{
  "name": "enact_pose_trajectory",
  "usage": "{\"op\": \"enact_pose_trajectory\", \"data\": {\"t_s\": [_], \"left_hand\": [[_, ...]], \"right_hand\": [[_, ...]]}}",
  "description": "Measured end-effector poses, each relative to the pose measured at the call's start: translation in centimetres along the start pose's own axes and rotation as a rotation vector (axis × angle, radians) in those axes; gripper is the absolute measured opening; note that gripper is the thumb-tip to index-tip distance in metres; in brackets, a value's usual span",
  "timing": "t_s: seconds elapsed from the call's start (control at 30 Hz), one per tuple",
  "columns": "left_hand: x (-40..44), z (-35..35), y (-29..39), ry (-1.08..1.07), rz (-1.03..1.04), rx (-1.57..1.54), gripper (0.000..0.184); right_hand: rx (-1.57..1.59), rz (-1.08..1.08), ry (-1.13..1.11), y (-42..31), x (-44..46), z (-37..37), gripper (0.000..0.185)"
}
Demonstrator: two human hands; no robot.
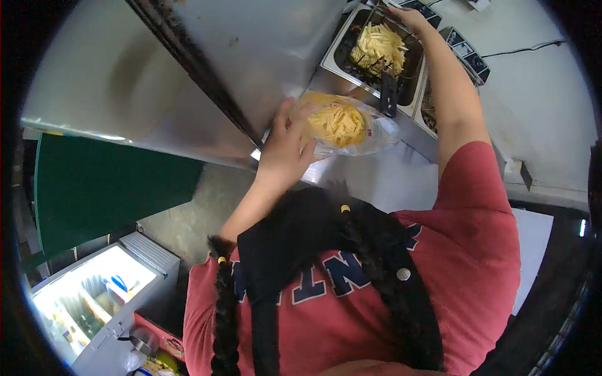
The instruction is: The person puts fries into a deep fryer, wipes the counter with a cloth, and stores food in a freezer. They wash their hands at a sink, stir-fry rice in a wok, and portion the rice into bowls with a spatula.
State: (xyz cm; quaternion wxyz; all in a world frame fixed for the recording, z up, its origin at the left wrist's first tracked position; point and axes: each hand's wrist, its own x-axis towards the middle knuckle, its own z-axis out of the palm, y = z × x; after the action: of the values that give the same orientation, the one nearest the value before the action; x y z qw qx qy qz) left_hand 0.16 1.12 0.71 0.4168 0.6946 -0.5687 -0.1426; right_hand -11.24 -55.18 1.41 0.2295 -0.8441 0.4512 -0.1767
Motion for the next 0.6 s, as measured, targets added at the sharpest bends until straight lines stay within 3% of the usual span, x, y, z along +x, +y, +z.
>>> {"op": "enact_pose_trajectory", "data": {"t_s": [0.03, 0.07, 0.13, 0.2, 0.27, 0.33, 0.4, 0.47, 0.53, 0.6], "left_hand": [[-0.1, 0.0, 0.2, -0.011, -0.022, -0.052, 0.072], [-0.1, -0.1, 0.4, -0.024, -0.042, -0.106, 0.072], [-0.2, -0.4, 0.8, -0.042, -0.04, -0.074, 0.07], [-0.2, -0.4, 0.9, -0.064, -0.038, -0.041, 0.068], [0.0, -0.2, 0.4, -0.013, 0.03, 0.028, 0.055], [-0.5, 0.1, -0.1, -0.004, 0.056, 0.08, 0.046], [-0.9, 0.1, -0.6, 0.0, 0.086, 0.134, 0.037], [-1.4, 0.1, -1.1, -0.096, 0.073, 0.155, 0.025], [-1.9, 0.1, -1.7, -0.06, 0.104, 0.152, 0.022], [-2.5, -0.3, -1.6, -0.037, 0.135, 0.148, 0.02]], "right_hand": [[0.205, 0.184, -0.003, -6.1, -6.7, -2.4, 0.027], [0.201, 0.186, 0.004, -5.7, -6.9, -2.8, 0.027], [-0.103, 0.048, 0.161, -5.7, -7.8, -3.7, 0.026], [-0.176, 0.082, 0.143, -5.6, -10.3, -4.8, 0.034], [-0.425, -0.15, -0.073, -6.3, -14.3, -5.5, 0.061], [-0.332, 0.184, -0.181, -7.2, -20.3, -4.1, 0.068], [0.099, 0.412, -0.316, -11.3, -28.2, -2.6, 0.052], [0.831, 0.57, -0.412, -11.2, -32.1, 0.3, 0.041], [1.207, 0.511, -0.264, -12.9, -33.9, 2.0, 0.03], [1.296, 0.552, -0.109, -14.6, -34.3, 0.8, 0.019]]}}
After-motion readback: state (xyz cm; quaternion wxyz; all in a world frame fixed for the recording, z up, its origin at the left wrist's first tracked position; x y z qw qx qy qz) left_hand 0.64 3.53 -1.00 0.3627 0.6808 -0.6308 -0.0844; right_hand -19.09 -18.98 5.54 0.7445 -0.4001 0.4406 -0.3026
